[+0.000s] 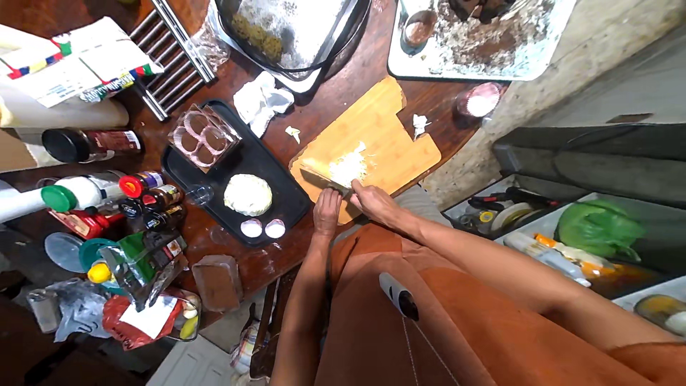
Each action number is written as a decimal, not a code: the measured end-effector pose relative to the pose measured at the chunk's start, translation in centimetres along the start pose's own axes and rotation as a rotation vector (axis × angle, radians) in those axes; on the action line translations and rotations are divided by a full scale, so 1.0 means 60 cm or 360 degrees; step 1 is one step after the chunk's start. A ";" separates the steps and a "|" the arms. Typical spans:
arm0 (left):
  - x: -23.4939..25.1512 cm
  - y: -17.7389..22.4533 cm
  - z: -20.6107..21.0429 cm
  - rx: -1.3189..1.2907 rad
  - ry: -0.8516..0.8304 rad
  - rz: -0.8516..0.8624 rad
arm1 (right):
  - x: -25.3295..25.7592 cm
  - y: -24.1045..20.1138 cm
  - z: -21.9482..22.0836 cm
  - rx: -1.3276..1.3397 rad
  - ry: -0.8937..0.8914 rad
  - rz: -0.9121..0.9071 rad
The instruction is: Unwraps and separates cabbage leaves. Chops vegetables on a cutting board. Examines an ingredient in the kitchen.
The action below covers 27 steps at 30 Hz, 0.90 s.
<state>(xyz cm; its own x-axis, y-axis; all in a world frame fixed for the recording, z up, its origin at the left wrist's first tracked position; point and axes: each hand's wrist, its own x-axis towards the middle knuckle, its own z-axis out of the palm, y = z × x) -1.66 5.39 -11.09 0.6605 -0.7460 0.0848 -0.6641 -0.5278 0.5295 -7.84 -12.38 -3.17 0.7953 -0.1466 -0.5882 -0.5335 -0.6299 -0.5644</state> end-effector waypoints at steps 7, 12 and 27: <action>-0.002 0.004 -0.001 0.0032 -0.0004 -0.0004 | -0.032 -0.007 -0.009 -0.0070 -0.0119 0.0015; -0.004 0.002 0.002 0.0039 0.0011 -0.0002 | -0.037 -0.008 -0.007 -0.0102 -0.0166 0.0060; -0.005 0.003 0.005 0.0051 0.0023 -0.0007 | -0.030 -0.009 0.006 -0.0162 -0.0111 0.0031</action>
<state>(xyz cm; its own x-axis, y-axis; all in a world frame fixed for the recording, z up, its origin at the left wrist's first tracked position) -2.06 5.40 -11.29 0.6683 -0.7379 0.0946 -0.6719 -0.5441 0.5024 -9.08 -11.51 -1.99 0.7611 -0.1084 -0.6395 -0.5140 -0.7021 -0.4927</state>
